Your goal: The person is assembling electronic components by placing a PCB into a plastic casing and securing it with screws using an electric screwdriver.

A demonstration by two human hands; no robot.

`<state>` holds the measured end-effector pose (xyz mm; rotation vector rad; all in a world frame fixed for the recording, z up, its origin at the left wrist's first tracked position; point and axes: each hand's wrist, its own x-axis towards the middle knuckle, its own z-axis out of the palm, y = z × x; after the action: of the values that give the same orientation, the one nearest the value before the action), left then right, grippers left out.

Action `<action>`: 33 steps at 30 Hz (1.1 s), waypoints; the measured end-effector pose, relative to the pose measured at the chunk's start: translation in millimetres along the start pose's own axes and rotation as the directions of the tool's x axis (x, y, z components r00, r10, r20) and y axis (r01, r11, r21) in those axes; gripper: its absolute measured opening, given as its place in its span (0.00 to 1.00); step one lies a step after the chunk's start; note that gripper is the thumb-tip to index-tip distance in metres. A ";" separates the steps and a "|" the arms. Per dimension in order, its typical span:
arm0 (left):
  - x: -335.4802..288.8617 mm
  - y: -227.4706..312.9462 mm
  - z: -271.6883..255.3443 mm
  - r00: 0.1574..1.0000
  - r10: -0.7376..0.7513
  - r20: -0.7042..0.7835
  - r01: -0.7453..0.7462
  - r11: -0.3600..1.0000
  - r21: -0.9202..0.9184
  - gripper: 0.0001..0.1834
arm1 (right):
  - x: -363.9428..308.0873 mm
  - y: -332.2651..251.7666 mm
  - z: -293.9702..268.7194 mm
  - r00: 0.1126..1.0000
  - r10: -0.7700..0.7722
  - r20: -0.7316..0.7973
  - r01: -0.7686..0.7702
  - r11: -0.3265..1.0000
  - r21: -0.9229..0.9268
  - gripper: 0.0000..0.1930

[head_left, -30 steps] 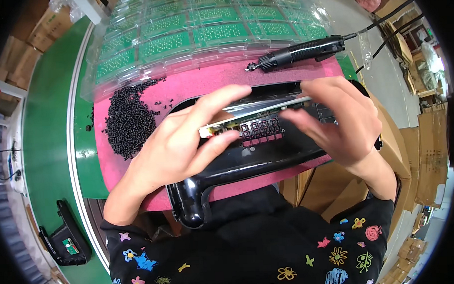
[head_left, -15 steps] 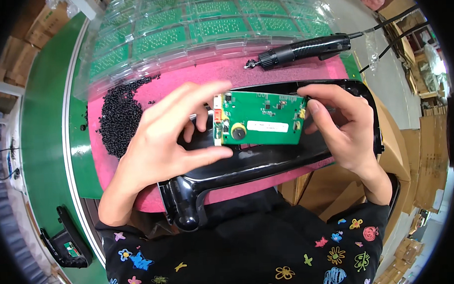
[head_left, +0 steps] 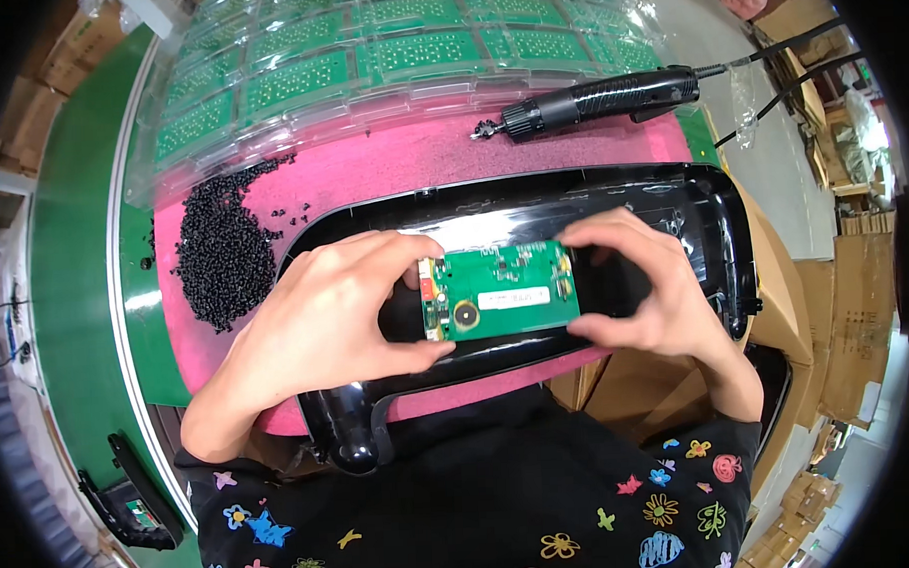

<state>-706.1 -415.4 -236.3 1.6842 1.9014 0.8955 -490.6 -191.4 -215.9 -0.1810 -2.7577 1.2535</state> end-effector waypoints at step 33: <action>5.2 12.2 9.3 1.000 0.000 0.030 -0.008 0.963 0.270 0.38 | 1.7 21.2 7.5 0.995 -0.096 0.017 0.097 0.981 -0.168 0.34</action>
<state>-691.9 -408.1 -233.6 1.8440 2.0766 0.6291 -492.0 -182.9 -236.8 -0.0537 -2.8422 1.0004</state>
